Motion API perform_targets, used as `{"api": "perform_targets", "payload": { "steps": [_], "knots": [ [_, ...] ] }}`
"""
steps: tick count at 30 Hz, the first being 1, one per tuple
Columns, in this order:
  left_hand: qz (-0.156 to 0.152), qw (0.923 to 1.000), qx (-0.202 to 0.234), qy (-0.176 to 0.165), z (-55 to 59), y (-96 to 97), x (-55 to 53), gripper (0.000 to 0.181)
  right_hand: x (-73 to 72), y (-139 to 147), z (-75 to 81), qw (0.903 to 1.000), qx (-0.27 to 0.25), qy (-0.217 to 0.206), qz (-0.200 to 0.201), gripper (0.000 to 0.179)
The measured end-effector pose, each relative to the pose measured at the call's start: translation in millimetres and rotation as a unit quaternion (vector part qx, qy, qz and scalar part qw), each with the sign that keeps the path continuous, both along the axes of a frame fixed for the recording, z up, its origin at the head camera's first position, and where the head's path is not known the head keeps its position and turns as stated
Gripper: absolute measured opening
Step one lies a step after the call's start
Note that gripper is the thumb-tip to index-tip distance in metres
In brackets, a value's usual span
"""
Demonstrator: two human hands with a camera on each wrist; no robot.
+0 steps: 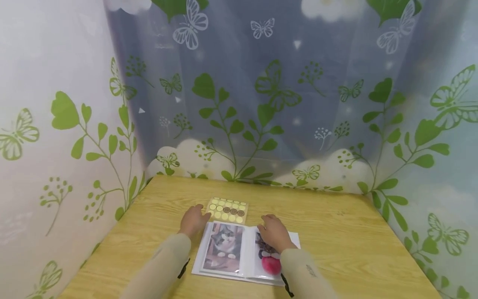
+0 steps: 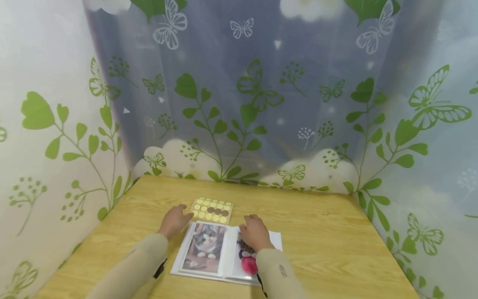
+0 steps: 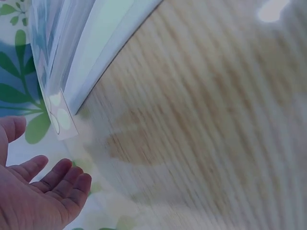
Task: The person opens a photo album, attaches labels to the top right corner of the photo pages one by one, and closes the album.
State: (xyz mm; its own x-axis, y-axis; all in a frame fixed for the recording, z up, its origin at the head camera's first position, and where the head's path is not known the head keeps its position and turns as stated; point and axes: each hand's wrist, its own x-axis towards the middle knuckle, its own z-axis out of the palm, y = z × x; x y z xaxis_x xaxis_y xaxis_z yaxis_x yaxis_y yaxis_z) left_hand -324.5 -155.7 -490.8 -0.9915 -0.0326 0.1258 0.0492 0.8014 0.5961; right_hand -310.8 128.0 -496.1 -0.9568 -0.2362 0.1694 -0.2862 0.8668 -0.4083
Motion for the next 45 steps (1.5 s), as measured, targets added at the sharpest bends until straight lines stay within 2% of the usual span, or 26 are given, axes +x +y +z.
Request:
{"api": "perform_targets", "payload": {
  "steps": [6,13,20,26,33,39,45],
  "knots": [
    [0.015,0.9998,0.006,-0.014,0.1,0.9,-11.4,0.054,-7.5,-19,-1.4,0.9998,-0.014,-0.009,0.013,0.043],
    [0.011,0.9995,0.003,-0.029,-0.7,7.5,-14.7,0.056,-11.5,-35,-10.5,0.9989,-0.028,-0.035,0.013,0.045],
    [0.015,0.9991,-0.026,-0.03,-4.3,10.9,-18.5,0.053,-13.2,-42,-17.2,0.9997,0.012,-0.013,0.017,0.042],
    [0.027,0.9978,-0.038,-0.048,-7.2,8.3,-20.7,0.052,-13.6,-45,-22.0,0.999,0.024,-0.036,0.009,0.046],
    [0.007,0.9965,-0.066,-0.051,-7.2,11.5,-17.2,0.046,-13.6,-47,-23.6,0.9976,0.037,-0.059,-0.001,0.05],
    [0.013,0.9985,-0.037,-0.039,-6.1,17.6,-17.6,0.046,-11.4,-45,-17.7,0.9975,0.02,-0.067,-0.01,0.051],
    [0.04,0.9989,-0.008,-0.024,-3.5,22.7,-19.8,0.044,-13.1,-42,-14.4,0.999,0.004,-0.043,-0.011,0.046]
  ]
}}
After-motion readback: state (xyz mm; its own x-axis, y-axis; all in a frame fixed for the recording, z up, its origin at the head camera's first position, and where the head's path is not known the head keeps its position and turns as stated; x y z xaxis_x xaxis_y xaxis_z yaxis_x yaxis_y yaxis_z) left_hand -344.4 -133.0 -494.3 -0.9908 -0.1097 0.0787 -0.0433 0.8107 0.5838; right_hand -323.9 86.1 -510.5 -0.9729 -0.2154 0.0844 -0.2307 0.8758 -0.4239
